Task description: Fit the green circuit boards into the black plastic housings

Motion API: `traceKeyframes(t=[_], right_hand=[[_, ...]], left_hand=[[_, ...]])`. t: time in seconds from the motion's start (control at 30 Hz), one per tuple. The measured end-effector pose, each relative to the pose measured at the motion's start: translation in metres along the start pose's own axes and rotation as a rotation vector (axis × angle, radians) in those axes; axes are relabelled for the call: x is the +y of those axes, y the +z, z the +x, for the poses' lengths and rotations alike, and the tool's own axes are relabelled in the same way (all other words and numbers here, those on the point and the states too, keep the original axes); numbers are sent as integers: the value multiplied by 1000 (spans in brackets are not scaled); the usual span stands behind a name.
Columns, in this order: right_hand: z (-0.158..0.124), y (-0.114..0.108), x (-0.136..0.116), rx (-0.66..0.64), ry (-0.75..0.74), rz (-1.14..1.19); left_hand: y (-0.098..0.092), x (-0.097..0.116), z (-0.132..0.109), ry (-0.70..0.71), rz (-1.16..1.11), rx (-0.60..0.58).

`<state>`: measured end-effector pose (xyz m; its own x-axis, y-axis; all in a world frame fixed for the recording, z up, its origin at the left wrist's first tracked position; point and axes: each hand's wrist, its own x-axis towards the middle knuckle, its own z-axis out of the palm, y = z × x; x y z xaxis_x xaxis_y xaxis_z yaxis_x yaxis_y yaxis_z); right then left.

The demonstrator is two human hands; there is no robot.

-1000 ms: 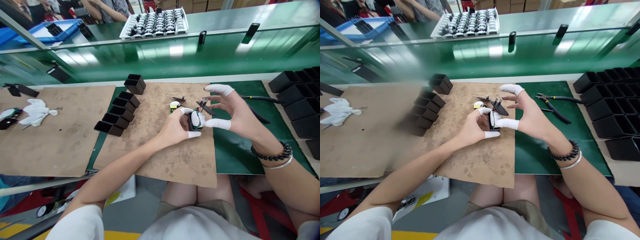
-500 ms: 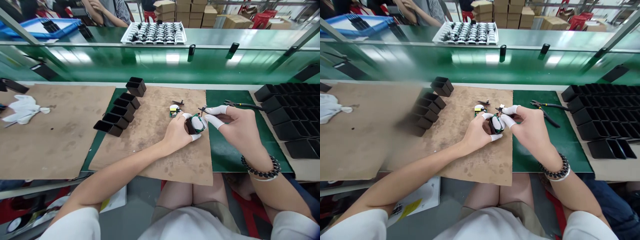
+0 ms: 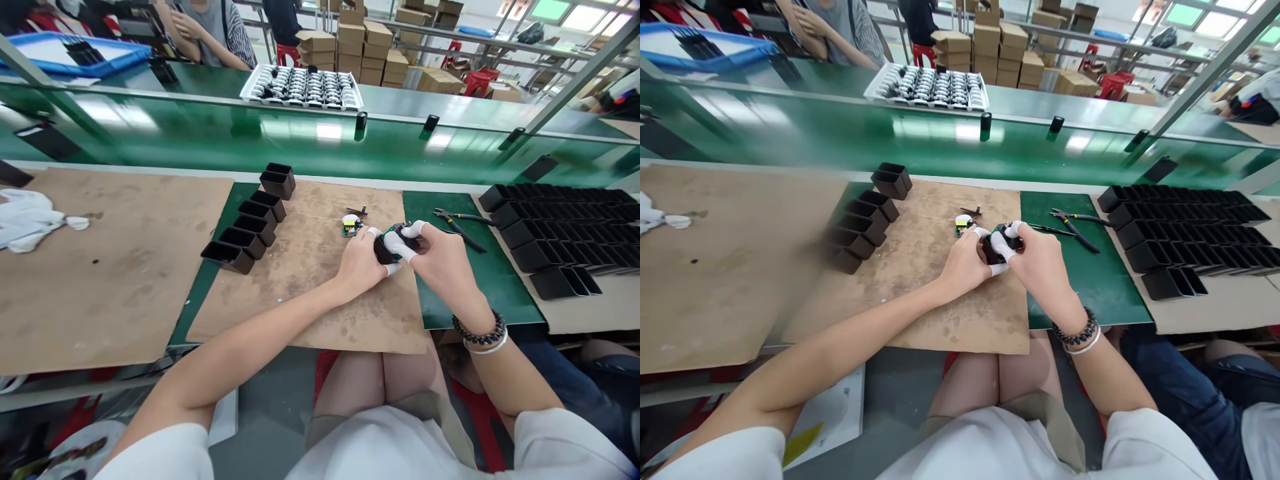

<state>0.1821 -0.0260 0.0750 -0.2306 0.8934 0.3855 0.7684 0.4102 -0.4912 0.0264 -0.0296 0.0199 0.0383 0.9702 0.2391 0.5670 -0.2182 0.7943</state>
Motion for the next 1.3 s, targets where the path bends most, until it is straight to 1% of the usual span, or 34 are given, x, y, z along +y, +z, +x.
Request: traceKeyframes(t=[0.07,0.1,0.2,0.27,0.37,0.5,0.6,0.7,0.8,0.87,0.93,1.0,1.07,1.17,1.3], right_hand=[[1,1,0,-24,21,55],[1,2,-1,-22,24,46],[-2,4,-6,5,7,-110],[-4,6,-9,-1,-19,-229],[-5,8,-10,-13,-45,-279],[-6,11,-7,39,-41,-206],[-9,10,-7,46,-38,-129],[-18,6,-8,82,-26,-36],[-30,-4,-9,109,-4,79],[-35,-13,-6,42,-18,155],[-34,-21,1,-76,-85,205],[-27,-24,13,-196,-173,270],[-14,-22,26,-289,-232,390],[8,-13,39,-386,-282,504],[29,-5,44,-418,-357,476]], left_hand=[[0,-1,0,-5,-7,-8],[0,-1,0,-10,-6,-16],[0,-1,0,-12,-7,-28],[0,-1,0,-6,-14,-21],[0,-1,0,-6,-12,-16],[-1,-3,0,-5,-28,-25],[0,-4,-1,5,-85,-20],[2,-5,-3,74,-97,10],[4,-7,-6,169,-64,49],[2,-9,-6,231,-52,48],[-3,-10,-4,283,-55,40],[-9,-12,-2,330,-72,9],[-15,-13,2,346,-89,-50],[-18,-13,7,266,-125,-119],[-17,-14,10,110,-212,-152]])
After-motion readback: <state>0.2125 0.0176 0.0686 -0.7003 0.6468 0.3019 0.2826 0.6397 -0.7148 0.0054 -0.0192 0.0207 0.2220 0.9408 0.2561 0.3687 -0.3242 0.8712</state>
